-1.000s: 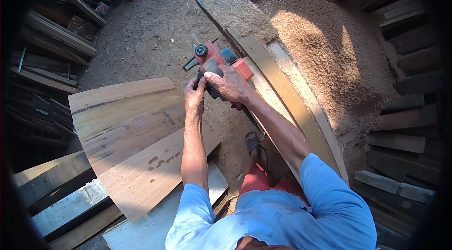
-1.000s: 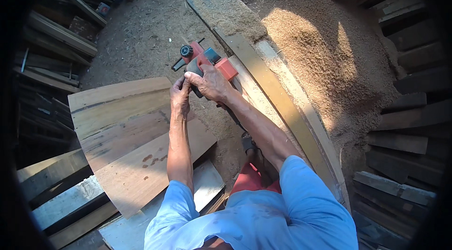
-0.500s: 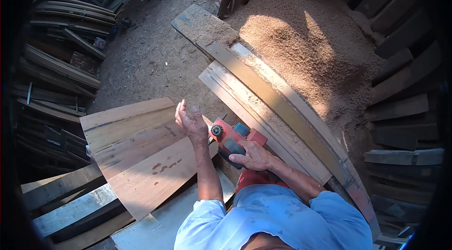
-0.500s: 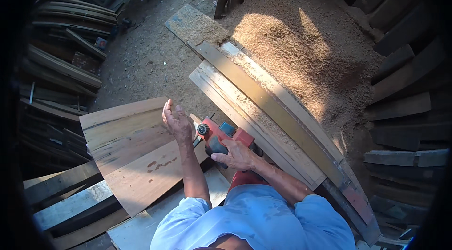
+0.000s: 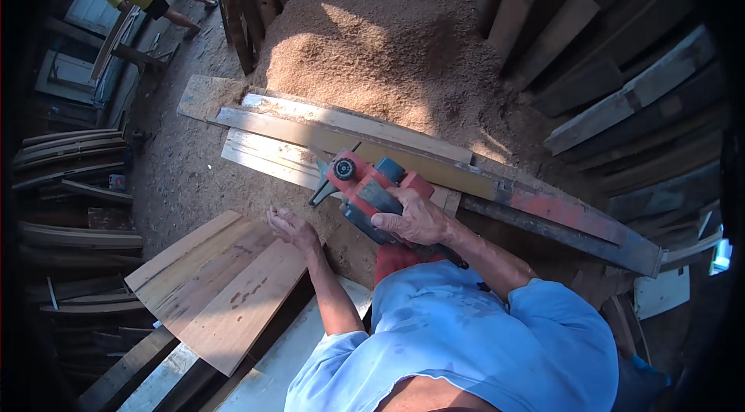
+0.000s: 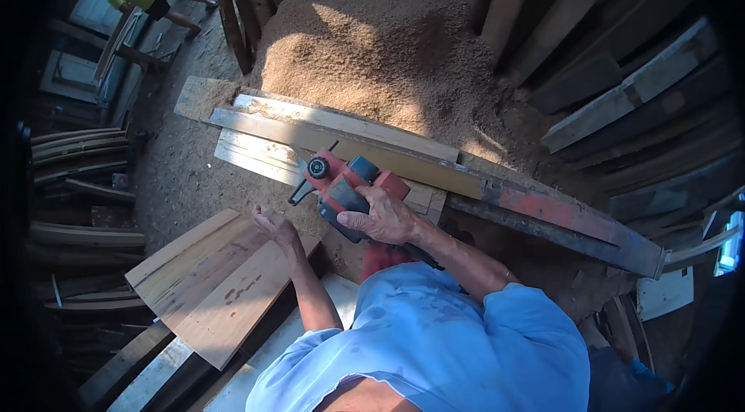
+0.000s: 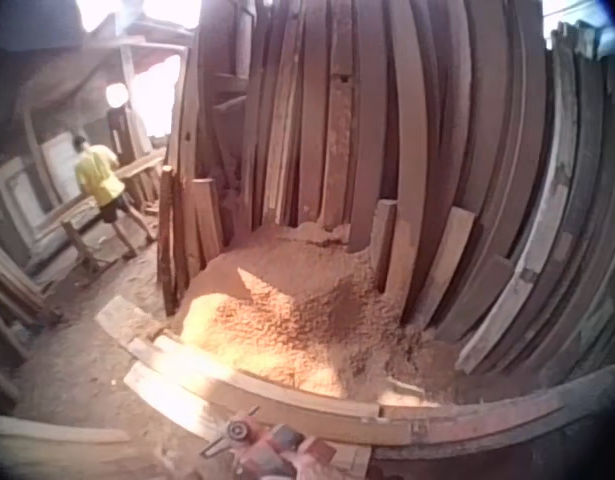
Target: The person sands small wood blocks using a power sander. They pick up a block, run the sander over it, place it aside among other wood pieces, and repeat this for multiple blocks.
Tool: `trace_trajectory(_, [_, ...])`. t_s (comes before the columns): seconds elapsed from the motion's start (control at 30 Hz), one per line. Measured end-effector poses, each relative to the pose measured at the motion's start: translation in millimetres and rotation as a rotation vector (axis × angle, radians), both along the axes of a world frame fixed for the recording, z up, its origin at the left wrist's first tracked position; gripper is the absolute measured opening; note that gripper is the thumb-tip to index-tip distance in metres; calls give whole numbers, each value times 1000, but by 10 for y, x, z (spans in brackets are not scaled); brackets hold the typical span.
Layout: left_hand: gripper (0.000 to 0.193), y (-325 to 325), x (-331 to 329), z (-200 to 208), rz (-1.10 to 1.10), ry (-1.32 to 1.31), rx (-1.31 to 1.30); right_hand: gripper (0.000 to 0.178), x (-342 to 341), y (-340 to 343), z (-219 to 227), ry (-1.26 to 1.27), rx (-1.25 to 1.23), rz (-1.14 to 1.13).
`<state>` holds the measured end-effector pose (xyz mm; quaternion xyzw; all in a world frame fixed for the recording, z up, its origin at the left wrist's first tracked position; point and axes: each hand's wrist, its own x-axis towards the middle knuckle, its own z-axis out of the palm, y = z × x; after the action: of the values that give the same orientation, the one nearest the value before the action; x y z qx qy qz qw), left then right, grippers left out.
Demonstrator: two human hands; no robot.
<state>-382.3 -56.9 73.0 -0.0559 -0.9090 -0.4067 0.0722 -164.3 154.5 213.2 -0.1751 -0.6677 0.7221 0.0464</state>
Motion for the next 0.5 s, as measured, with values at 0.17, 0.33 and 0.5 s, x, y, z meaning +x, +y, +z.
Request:
trace_trajectory(0.17, [78,549,520,-487,-523,-99,-475,60,417,235,-28,32,-43,-334])
trace_trajectory(0.33, [96,1000,814,-702,-977,-34,-554,35,768,277,-242,146,-44,-786])
trace_trajectory(0.5, [122,1142,962,-731,-1104,-31,-740,22,1291,254,-230,152,-187,-1170])
